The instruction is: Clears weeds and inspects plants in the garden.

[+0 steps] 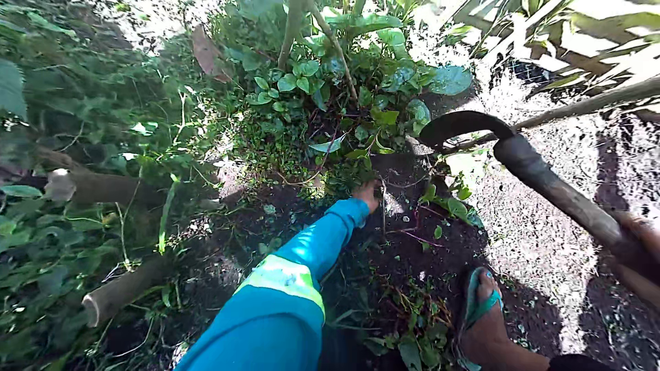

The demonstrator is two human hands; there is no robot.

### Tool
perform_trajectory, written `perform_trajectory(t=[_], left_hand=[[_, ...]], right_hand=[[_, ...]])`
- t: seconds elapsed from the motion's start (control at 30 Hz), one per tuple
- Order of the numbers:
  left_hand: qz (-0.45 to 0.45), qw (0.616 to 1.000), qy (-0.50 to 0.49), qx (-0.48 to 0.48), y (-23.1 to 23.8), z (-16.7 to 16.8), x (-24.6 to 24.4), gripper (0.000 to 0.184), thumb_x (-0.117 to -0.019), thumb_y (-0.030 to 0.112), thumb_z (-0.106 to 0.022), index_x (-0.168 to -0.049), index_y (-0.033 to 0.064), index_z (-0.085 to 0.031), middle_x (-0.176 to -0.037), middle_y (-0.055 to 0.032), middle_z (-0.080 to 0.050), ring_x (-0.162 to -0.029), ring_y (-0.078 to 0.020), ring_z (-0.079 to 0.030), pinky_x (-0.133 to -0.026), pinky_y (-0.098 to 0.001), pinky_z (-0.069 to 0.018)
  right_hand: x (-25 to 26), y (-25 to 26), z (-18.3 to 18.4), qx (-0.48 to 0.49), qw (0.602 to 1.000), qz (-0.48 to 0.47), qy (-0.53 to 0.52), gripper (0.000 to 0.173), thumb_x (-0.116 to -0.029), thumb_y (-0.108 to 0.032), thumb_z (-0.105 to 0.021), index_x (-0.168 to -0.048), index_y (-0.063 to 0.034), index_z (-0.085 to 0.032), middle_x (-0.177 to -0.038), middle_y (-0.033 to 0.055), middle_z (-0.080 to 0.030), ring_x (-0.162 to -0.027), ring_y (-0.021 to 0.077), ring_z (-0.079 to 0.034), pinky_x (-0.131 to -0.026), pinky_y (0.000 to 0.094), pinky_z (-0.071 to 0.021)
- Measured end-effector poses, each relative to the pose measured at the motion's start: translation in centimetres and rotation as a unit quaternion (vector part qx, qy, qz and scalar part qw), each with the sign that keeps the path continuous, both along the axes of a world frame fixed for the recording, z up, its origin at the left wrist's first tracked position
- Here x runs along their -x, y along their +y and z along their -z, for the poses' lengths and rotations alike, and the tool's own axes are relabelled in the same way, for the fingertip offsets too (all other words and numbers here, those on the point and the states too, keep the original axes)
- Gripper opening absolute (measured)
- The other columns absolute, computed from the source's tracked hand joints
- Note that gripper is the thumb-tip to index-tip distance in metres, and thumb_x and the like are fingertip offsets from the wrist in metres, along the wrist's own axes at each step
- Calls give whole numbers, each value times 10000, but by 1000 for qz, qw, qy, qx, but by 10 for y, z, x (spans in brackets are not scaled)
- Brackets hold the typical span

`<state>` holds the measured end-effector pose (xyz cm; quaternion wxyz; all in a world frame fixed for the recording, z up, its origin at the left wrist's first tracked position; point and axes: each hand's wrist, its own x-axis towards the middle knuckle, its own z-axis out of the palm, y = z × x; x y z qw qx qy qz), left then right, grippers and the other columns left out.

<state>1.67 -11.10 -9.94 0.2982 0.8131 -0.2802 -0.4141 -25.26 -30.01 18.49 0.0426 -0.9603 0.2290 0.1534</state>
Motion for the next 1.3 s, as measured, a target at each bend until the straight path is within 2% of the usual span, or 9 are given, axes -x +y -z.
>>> perform_trajectory(t=[0.07,0.17,0.33,0.47,0.57,0.67,0.87,1.1,1.3], left_hand=[[51,998,-45,5,10,-6,2,542,-1044,97,-550,-1567,63,-412,-1348,-234,-651,-1242,-412,-638,-1056,-605,-492],[16,991,-124,57,38,-4,-8,344,-1034,46,-528,-1363,-13,-611,-1364,-248,-629,-1325,-411,-570,-1134,-574,-430],[-186,949,-223,121,85,10,-45,240,-987,3,-533,-1174,-65,-667,-1255,-275,-654,-1233,-445,-598,-1079,-611,-442],[-135,921,-355,82,102,-7,-85,388,-976,56,-602,-1362,16,-626,-1478,-251,-540,-1381,-481,-481,-1102,-660,-372],[-110,944,-308,-49,87,-20,-103,568,-1055,236,-589,-1578,96,-417,-1491,-260,-537,-1363,-482,-513,-1119,-651,-366],[-159,969,-177,-66,73,-41,-111,469,-1120,349,-435,-1504,90,-504,-1295,-300,-657,-1220,-507,-627,-1012,-699,-462],[-153,985,-59,-43,35,-66,-101,420,-1134,248,-371,-1401,3,-583,-1361,-296,-619,-1309,-464,-575,-1081,-658,-429],[-32,996,-55,-60,9,-68,-25,527,-1114,295,-445,-1526,-33,-407,-1488,-277,-518,-1335,-429,-564,-1098,-604,-452],[-114,981,-102,122,59,-73,-38,356,-1086,103,-471,-1401,-16,-589,-1430,-242,-586,-1346,-374,-564,-1156,-529,-421]], right_hand=[[-17,22,-6,-32,999,-21,1,520,-925,-24,-577,-1408,115,-447,-913,370,-654,-745,566,-657,-639,711,-504],[-44,44,29,-55,997,-43,13,470,-907,-22,-629,-1348,72,-497,-792,286,-659,-658,502,-663,-583,666,-518],[-102,25,97,-62,982,13,176,456,-1005,-57,-570,-1436,0,-432,-1086,319,-673,-1001,530,-677,-841,686,-520],[-95,-32,101,6,988,85,128,382,-1028,-31,-521,-1388,61,-433,-1046,369,-653,-993,572,-658,-815,706,-499],[-101,-48,98,9,983,173,59,421,-1029,-57,-532,-1409,91,-427,-1169,405,-618,-1095,578,-627,-891,724,-466],[-109,-33,112,-74,963,255,-49,520,-1018,-109,-569,-1477,57,-390,-1168,373,-607,-978,498,-649,-853,672,-488],[-106,61,163,-169,934,186,-252,499,-1017,-190,-605,-1383,118,-461,-974,293,-652,-769,375,-669,-734,560,-549],[-158,53,140,-151,985,38,73,432,-1036,-152,-566,-1433,-11,-471,-1094,314,-673,-1038,503,-666,-901,666,-500],[-140,-22,108,-22,993,60,95,318,-1030,-66,-549,-1334,23,-520,-1020,342,-671,-978,555,-664,-808,706,-494]])
